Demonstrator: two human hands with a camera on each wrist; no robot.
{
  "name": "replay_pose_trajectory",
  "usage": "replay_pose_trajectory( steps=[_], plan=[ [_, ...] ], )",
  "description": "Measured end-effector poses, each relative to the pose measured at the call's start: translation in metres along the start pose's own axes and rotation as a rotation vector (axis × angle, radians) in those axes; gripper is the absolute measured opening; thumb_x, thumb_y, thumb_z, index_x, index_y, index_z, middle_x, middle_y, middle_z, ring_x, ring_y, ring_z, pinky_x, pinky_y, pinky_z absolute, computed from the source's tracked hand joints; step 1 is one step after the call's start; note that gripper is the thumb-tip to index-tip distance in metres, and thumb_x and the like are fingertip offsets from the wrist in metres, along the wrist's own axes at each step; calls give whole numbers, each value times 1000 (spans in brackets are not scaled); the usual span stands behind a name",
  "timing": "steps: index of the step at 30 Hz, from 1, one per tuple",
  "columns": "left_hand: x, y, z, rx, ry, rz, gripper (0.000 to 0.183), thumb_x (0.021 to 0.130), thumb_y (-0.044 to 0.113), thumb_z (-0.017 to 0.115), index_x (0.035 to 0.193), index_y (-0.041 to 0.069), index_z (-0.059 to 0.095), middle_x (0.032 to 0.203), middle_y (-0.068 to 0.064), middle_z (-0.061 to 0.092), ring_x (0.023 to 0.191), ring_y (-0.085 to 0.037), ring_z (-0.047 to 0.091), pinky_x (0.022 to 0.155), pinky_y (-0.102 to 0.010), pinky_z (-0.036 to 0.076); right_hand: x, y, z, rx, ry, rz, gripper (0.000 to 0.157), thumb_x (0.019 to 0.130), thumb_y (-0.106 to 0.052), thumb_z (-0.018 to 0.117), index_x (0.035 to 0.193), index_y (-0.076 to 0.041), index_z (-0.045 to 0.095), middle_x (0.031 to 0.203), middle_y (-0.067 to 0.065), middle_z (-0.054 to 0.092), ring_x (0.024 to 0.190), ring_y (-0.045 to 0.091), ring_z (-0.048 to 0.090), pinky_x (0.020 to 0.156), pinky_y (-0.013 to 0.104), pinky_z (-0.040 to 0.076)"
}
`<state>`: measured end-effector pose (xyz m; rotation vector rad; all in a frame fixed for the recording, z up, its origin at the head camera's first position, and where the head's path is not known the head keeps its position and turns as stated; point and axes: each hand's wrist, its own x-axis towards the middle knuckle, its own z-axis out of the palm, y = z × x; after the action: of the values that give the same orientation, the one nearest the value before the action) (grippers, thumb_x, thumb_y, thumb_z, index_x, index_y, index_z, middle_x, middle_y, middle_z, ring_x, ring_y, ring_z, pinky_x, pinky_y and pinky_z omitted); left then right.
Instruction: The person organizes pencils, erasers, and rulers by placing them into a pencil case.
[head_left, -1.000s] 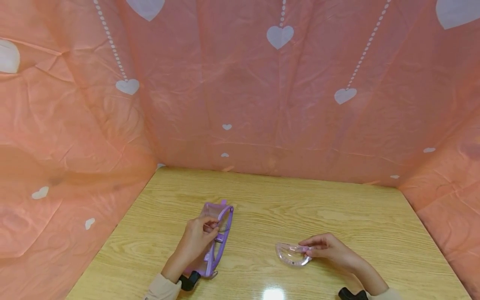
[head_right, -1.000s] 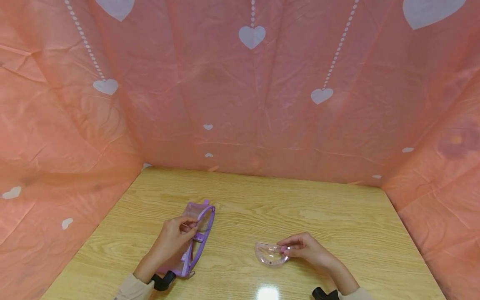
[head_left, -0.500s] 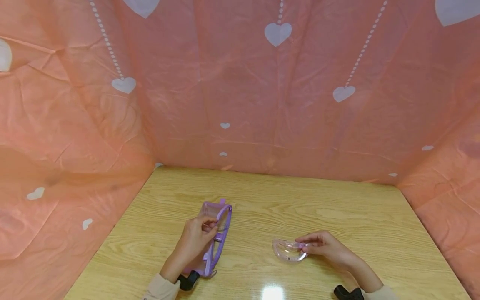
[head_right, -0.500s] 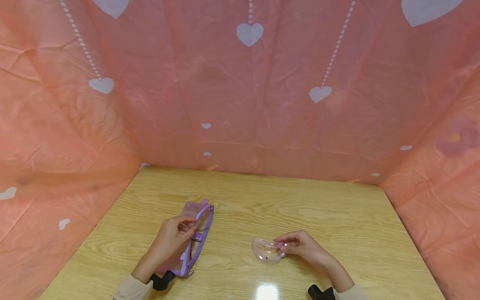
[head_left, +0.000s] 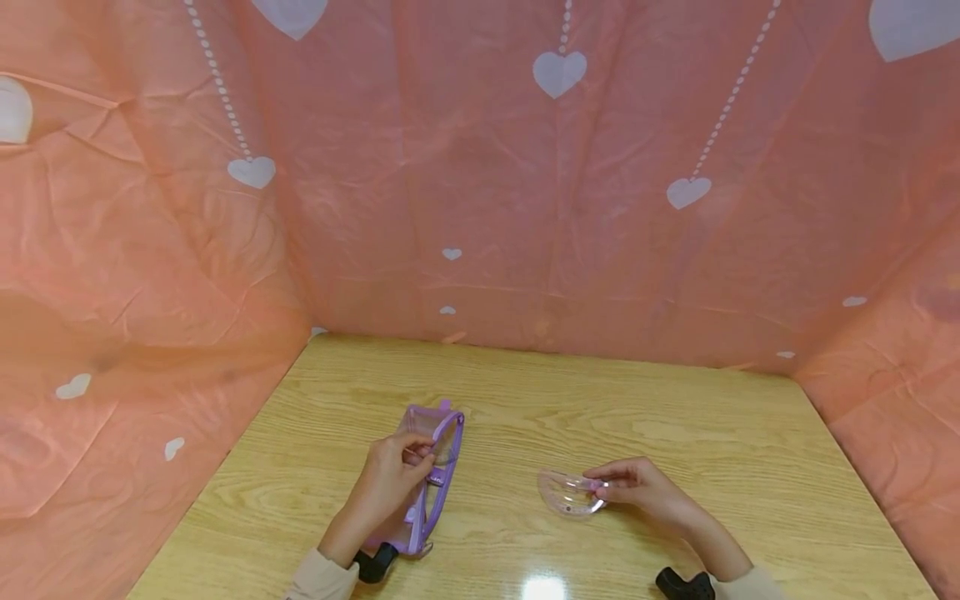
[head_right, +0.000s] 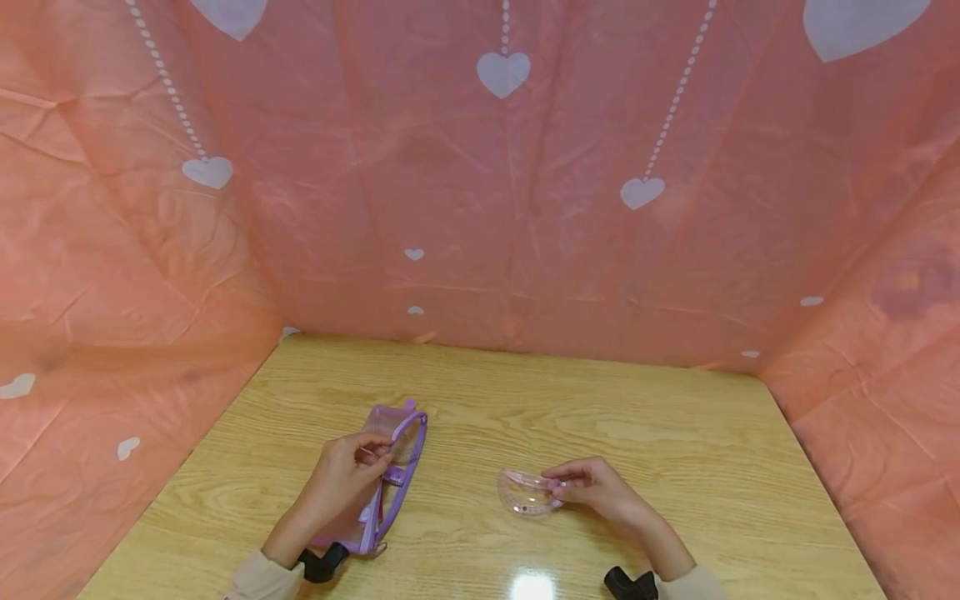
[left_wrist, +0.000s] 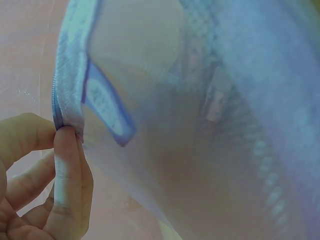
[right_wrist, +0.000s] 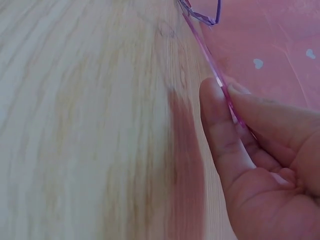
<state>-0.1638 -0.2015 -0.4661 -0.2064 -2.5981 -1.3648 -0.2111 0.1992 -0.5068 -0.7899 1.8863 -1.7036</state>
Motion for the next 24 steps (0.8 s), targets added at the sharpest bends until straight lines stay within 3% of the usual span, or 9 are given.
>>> replay_pose_trajectory(
  steps=[15, 24],
  plan=[
    [-4, -5, 3, 8, 11, 51, 18, 81, -10, 73, 99, -4, 72, 82, -2, 68, 70, -10, 66, 62, -20, 56, 16, 1, 9, 26, -13, -2, 36, 98, 1, 57, 125, 24, 51, 110, 36, 64, 100, 19, 69, 84, 27, 57],
    [0, -3, 1, 31, 9, 61, 17, 82, -9, 73, 99, -5, 72, 83, -3, 68, 71, -11, 66, 63, -19, 56, 28, -4, 14, -22, 4, -8, 35, 97, 1, 59, 123, 24, 53, 112, 37, 62, 98, 14, 67, 84, 24, 56]
  ],
)
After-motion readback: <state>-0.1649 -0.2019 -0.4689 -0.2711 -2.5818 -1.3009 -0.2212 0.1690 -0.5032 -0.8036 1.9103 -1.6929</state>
